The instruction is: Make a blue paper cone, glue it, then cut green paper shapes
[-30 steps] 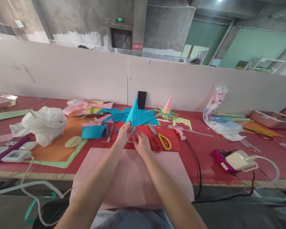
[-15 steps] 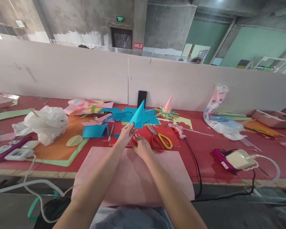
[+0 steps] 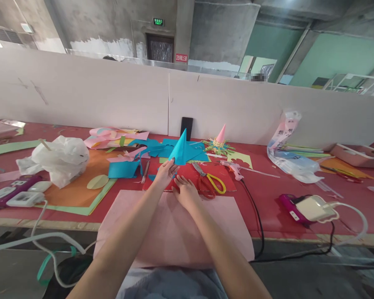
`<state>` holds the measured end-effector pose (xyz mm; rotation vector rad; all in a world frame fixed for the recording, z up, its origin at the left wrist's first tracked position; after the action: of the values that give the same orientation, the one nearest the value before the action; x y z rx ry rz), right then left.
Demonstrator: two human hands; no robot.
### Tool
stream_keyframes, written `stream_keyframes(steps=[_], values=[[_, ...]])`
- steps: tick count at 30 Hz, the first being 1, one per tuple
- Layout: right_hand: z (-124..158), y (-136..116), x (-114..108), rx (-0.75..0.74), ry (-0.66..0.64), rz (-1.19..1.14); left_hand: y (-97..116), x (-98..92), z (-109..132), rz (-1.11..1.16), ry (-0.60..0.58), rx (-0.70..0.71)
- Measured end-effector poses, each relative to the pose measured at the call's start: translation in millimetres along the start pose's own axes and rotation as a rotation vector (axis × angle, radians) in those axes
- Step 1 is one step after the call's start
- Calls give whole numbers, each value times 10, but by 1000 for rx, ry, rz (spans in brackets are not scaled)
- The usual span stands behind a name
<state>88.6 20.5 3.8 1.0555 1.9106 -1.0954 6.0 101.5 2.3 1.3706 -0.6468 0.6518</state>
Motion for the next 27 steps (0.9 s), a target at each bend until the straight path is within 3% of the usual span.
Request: stream_keyframes(steps=[14,19,21,24,27], values=[[-2,-24,-1,8,-41,3,32,0,9,-2,4,17],[-176,23,-96,53,-80,-47,28,5,21,-33,14,1],[-282,162,-158,171,-26,-106,34,21,35,-35,1,5],[-374,412,-250,322,163,-354,26,7,35,-18,6,8],[-372,605,-275,381,287,-614,-24,-50,6,-21,45,-9]])
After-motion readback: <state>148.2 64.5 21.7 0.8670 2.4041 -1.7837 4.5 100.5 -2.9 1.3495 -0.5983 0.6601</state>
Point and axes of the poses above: each hand's wrist, its own z-axis away from the middle knuckle, its own x-axis out of the palm, y = z × x, the point moved 7 cm from there along -z, towards the middle knuckle, and after that the axes turned 8 degrees about y, right-handed, at the moved point
